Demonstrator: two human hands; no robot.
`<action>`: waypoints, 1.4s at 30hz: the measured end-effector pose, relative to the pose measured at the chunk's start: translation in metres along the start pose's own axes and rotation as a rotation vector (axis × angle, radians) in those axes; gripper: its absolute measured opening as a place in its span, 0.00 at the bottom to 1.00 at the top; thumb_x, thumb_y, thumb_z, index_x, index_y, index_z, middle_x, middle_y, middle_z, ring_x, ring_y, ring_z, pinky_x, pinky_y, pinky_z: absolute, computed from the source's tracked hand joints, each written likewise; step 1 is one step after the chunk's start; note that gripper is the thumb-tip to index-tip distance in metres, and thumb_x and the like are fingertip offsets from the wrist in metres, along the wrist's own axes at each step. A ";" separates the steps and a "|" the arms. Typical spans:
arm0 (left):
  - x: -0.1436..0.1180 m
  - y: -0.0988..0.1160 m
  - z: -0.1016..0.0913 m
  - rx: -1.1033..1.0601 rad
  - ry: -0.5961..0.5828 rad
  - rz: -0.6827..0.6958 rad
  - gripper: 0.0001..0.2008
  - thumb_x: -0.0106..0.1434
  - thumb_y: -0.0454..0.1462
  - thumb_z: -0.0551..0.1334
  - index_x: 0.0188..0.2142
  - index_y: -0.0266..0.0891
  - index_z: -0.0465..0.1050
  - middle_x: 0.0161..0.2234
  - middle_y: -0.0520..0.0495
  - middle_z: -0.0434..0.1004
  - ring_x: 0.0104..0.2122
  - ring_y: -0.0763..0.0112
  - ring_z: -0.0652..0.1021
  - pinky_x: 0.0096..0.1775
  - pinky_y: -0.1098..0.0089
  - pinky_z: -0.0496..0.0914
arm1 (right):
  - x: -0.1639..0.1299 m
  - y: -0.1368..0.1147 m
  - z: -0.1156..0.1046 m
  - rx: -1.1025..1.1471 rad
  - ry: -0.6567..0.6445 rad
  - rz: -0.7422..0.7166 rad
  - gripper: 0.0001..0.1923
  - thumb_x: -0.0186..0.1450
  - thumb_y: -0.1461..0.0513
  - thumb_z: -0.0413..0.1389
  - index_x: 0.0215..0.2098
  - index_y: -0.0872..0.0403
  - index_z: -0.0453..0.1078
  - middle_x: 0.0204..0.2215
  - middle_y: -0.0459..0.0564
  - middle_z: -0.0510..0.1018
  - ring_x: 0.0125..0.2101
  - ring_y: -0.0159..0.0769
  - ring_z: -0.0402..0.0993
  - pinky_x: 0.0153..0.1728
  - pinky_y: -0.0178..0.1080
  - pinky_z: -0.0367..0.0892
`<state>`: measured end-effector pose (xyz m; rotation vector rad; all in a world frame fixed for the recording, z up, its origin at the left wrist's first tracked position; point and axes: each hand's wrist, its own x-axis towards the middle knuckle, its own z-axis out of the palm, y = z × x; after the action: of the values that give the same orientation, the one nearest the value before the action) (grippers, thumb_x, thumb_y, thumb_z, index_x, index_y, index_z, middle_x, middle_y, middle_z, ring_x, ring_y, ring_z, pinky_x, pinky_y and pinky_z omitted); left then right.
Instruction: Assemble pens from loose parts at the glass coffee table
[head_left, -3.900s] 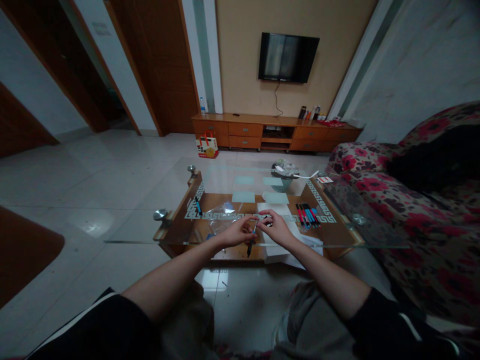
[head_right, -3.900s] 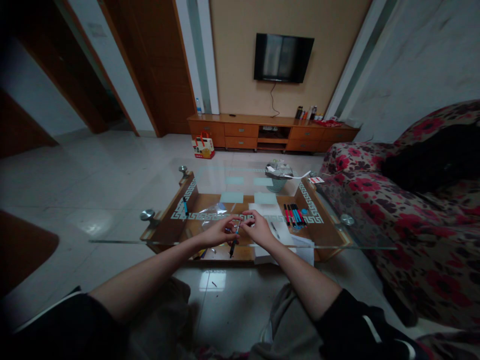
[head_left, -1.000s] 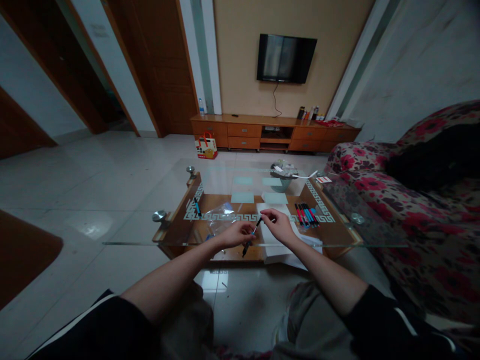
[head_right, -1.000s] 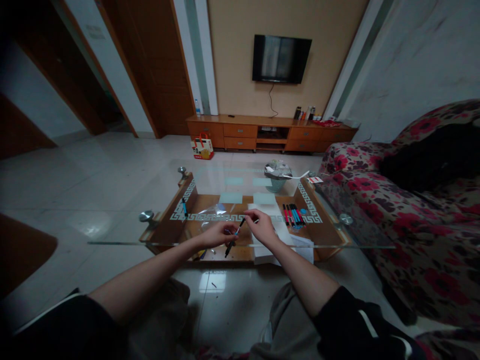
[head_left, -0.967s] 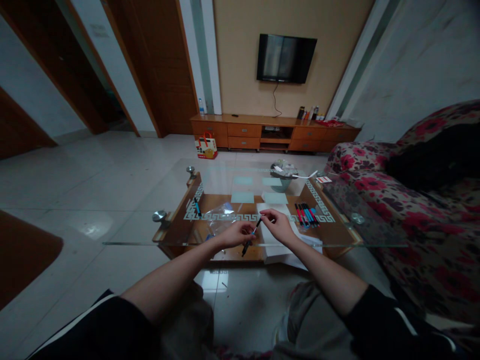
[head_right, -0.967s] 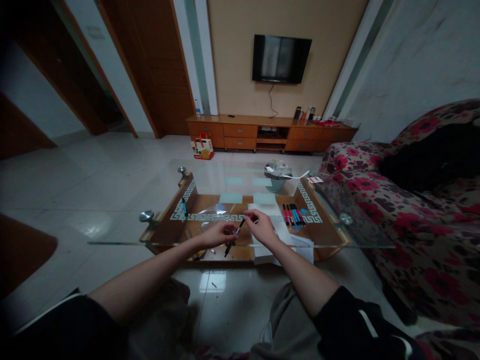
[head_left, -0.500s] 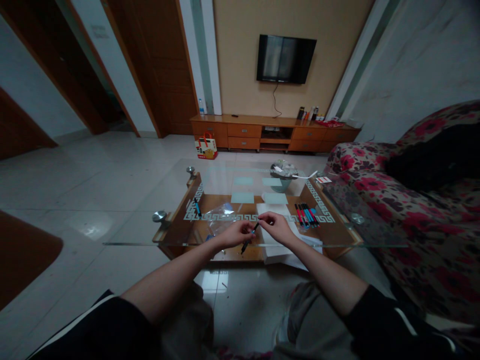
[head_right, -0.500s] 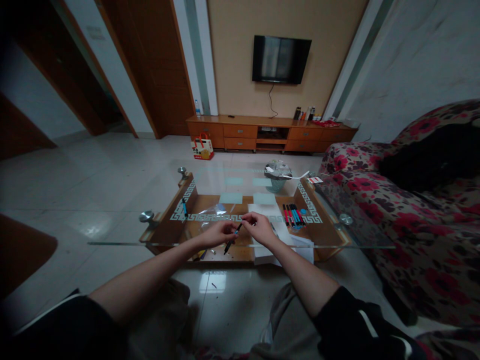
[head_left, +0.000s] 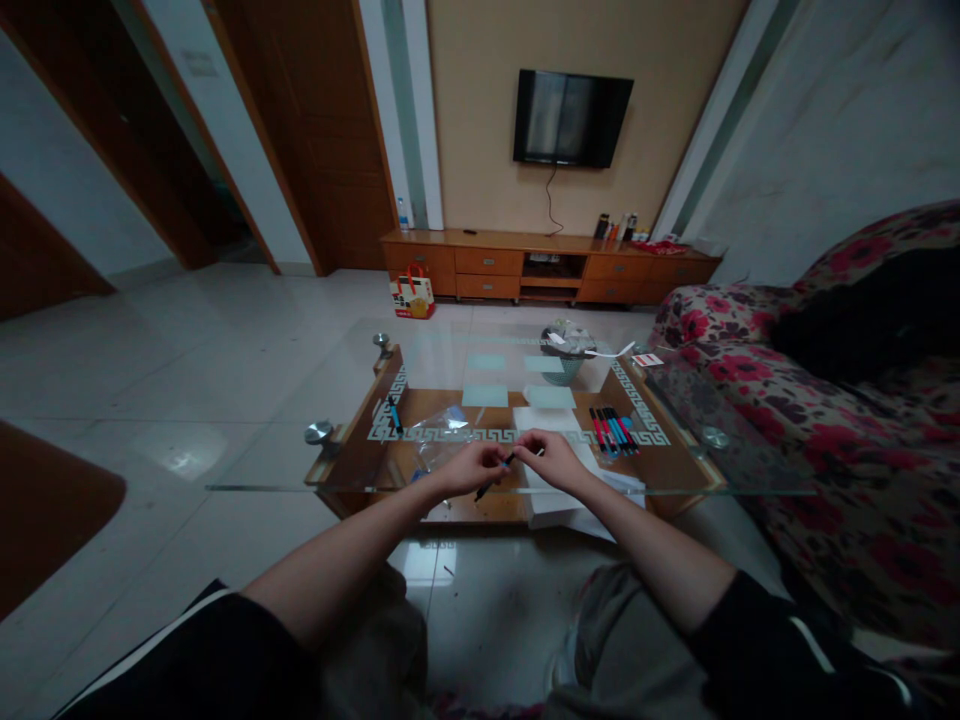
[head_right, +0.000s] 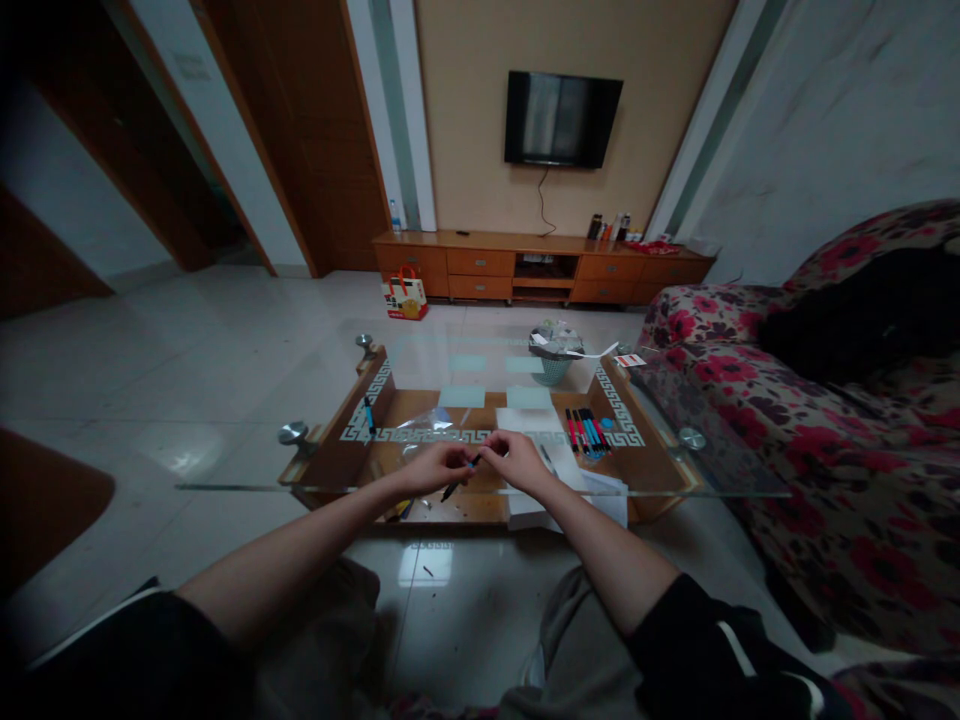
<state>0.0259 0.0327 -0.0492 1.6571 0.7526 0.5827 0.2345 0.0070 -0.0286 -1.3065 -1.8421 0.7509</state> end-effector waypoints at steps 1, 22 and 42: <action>0.000 0.000 0.000 -0.004 0.000 0.001 0.13 0.57 0.41 0.68 0.38 0.34 0.75 0.28 0.48 0.76 0.27 0.72 0.76 0.31 0.73 0.69 | 0.000 0.000 0.000 -0.012 0.003 0.000 0.09 0.63 0.56 0.58 0.32 0.54 0.76 0.27 0.46 0.80 0.28 0.34 0.72 0.31 0.35 0.66; -0.002 0.002 0.000 0.056 -0.028 -0.021 0.14 0.56 0.43 0.68 0.35 0.33 0.74 0.23 0.51 0.74 0.23 0.74 0.73 0.27 0.74 0.66 | -0.001 -0.002 -0.004 -0.229 -0.088 0.009 0.16 0.67 0.52 0.55 0.29 0.54 0.70 0.22 0.44 0.73 0.24 0.32 0.68 0.25 0.33 0.55; -0.004 0.009 -0.005 0.158 -0.007 0.069 0.16 0.64 0.46 0.62 0.37 0.34 0.78 0.29 0.48 0.77 0.28 0.72 0.73 0.32 0.73 0.66 | 0.000 0.004 -0.004 -0.068 -0.110 -0.013 0.15 0.66 0.54 0.57 0.28 0.55 0.74 0.25 0.47 0.78 0.28 0.34 0.72 0.32 0.34 0.63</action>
<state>0.0210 0.0325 -0.0397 1.8360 0.7546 0.5777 0.2394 0.0084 -0.0297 -1.3185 -1.9770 0.7724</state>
